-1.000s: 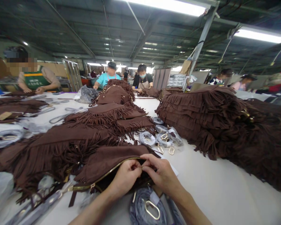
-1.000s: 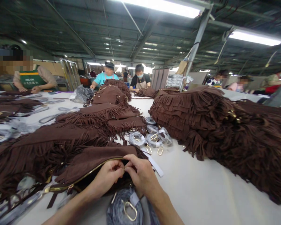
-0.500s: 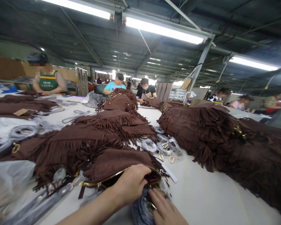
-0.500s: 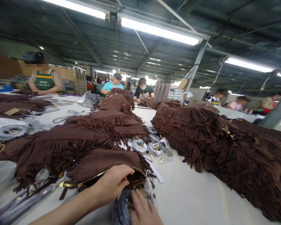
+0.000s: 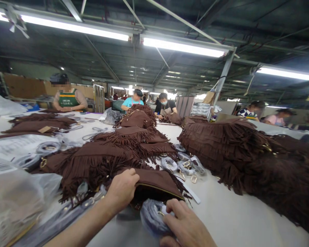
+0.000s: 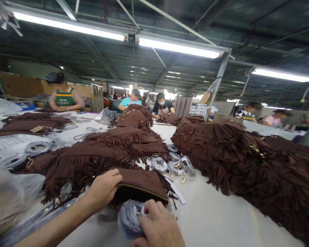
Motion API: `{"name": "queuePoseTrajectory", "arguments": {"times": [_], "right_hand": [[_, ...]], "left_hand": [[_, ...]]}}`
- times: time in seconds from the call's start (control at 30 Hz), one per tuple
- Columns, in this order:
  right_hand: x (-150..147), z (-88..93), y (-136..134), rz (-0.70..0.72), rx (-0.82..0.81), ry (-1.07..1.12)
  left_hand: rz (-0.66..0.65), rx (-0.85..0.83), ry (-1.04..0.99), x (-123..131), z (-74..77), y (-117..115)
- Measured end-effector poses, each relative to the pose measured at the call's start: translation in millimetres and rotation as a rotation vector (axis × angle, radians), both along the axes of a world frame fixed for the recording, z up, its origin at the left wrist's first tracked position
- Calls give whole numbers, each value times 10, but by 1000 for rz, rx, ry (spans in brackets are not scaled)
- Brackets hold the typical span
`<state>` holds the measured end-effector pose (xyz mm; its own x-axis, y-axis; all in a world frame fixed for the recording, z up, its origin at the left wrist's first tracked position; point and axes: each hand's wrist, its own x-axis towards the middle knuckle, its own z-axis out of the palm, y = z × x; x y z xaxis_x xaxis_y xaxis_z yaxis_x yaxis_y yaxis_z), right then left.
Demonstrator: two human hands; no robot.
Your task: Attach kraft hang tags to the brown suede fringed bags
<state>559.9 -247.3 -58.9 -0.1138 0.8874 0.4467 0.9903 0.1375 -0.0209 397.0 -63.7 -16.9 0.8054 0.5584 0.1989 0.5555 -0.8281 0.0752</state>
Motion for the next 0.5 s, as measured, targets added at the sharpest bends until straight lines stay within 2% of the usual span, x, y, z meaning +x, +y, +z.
{"name": "queuePoseTrajectory", "arguments": {"times": [0.13, 0.2, 0.33, 0.5], "right_hand": [[-254, -4, 438, -206, 68, -141], [-365, -71, 671, -237, 76, -207], [-493, -205, 889, -137, 63, -247], [-511, -315, 816, -50, 17, -321]], "left_hand": [[-27, -45, -67, 30, 43, -50], [-38, -96, -103, 3, 19, -36], [-65, -206, -179, -121, -11, 52], [-75, -258, -215, -209, -31, 115]]}}
